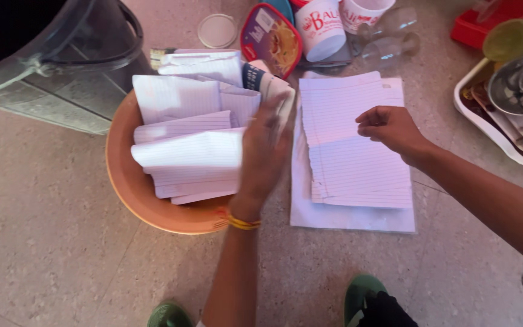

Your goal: The person sorts a pile of paper and plastic items on the floor. They pick up sheets of lined paper and newspapers, placing them into an orange bucket. They also handle plastic containers, bottles, and metal cups, moving them into the bucket or a nearby tray.

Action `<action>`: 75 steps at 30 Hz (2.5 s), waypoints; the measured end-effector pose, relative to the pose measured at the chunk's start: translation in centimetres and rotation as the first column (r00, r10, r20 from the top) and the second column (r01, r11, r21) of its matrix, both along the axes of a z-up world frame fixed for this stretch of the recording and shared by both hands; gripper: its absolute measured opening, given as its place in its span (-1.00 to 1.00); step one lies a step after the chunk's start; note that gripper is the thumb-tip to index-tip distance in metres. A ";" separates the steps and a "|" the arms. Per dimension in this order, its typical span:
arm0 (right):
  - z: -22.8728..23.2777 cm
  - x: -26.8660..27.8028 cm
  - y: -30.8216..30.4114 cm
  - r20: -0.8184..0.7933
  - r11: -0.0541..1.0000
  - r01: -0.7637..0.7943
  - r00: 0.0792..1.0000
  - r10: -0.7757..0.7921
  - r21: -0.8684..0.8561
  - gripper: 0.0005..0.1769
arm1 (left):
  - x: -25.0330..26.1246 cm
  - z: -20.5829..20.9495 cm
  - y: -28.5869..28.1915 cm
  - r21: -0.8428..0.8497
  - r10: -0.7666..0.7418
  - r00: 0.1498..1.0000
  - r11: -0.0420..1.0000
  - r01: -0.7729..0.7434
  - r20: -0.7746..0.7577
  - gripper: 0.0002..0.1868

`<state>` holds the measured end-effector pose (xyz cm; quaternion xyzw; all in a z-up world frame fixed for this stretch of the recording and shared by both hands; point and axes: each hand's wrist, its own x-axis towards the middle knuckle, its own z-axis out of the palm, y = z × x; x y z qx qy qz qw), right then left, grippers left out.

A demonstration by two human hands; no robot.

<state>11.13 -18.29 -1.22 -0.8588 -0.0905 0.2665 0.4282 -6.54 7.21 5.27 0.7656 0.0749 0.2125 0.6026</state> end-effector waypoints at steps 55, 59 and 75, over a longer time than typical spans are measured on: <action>0.9 2.4 -7.7 -0.374 0.887 0.376 0.889 -0.264 0.267 -0.63 | 2.3 -8.3 -6.8 -0.396 -0.212 0.975 0.902 0.170 -0.065 -0.40; 0.8 3.3 -8.1 -0.341 0.874 0.373 0.903 -0.263 0.313 -0.68 | 1.9 -7.4 -7.0 -0.481 -0.255 0.966 0.853 0.204 -0.043 -0.11; 4.3 2.9 -6.4 -0.357 0.824 0.391 0.900 -0.249 0.411 -0.52 | 1.9 -10.7 -7.6 -0.476 -0.322 0.944 0.844 0.247 -0.080 -0.53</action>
